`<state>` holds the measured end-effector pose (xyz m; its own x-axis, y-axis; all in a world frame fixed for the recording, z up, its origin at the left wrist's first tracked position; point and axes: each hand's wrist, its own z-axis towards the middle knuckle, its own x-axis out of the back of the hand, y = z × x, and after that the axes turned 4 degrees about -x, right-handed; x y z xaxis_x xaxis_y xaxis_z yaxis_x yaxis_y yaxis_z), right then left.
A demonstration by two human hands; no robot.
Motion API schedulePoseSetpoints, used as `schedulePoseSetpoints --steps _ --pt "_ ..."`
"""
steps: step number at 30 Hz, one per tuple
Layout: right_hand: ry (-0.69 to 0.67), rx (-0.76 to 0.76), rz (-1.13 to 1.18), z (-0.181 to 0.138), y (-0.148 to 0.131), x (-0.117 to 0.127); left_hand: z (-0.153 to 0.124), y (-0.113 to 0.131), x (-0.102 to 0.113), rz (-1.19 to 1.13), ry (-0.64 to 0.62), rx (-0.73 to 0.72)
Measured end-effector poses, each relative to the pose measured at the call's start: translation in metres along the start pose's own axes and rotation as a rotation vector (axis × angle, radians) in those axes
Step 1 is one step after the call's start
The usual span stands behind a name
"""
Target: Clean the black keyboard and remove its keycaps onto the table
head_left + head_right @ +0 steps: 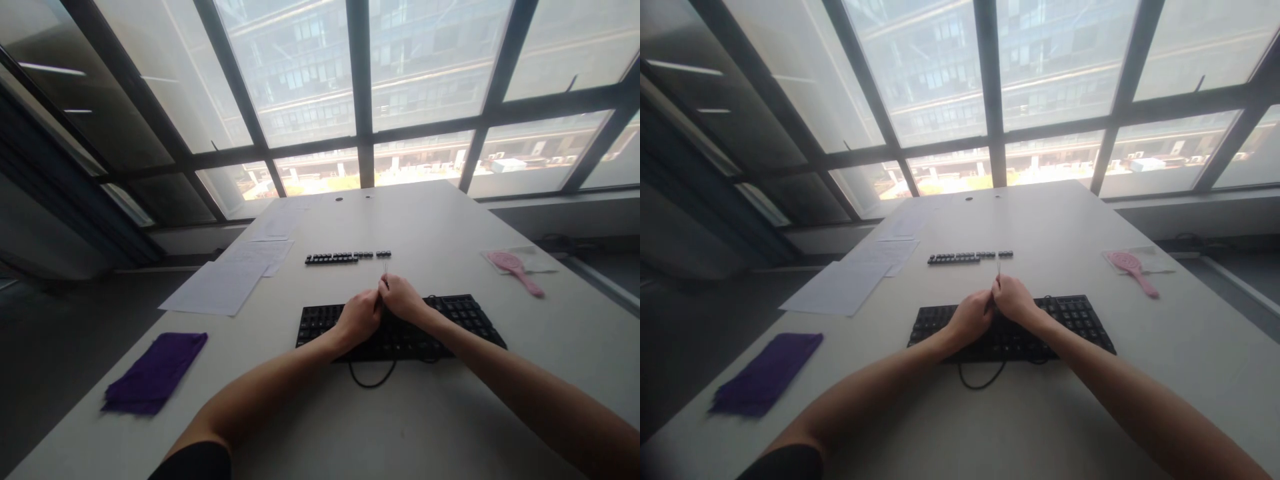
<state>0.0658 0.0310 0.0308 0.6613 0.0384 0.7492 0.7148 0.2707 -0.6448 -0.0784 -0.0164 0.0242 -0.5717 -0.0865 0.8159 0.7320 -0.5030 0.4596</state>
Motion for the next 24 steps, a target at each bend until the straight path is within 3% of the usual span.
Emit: schedulePoseSetpoints --steps 4,8,17,21,24 --pt "0.078 0.127 -0.003 -0.029 0.004 0.001 -0.001 0.0 0.0 0.036 -0.015 0.012" --pt "0.088 0.153 0.076 -0.037 0.012 0.001 -0.002 0.004 0.004 0.037 -0.017 0.001" --pt "0.173 0.027 0.313 -0.031 0.014 0.005 -0.002 0.002 0.009 -0.205 -0.081 -0.057" --pt "0.27 -0.058 0.451 -0.03 0.014 0.01 -0.001 -0.001 0.006 -0.231 -0.036 -0.034" --pt "0.262 -0.049 0.487 -0.029 0.014 0.011 -0.001 0.0 0.005 -0.216 -0.001 -0.041"
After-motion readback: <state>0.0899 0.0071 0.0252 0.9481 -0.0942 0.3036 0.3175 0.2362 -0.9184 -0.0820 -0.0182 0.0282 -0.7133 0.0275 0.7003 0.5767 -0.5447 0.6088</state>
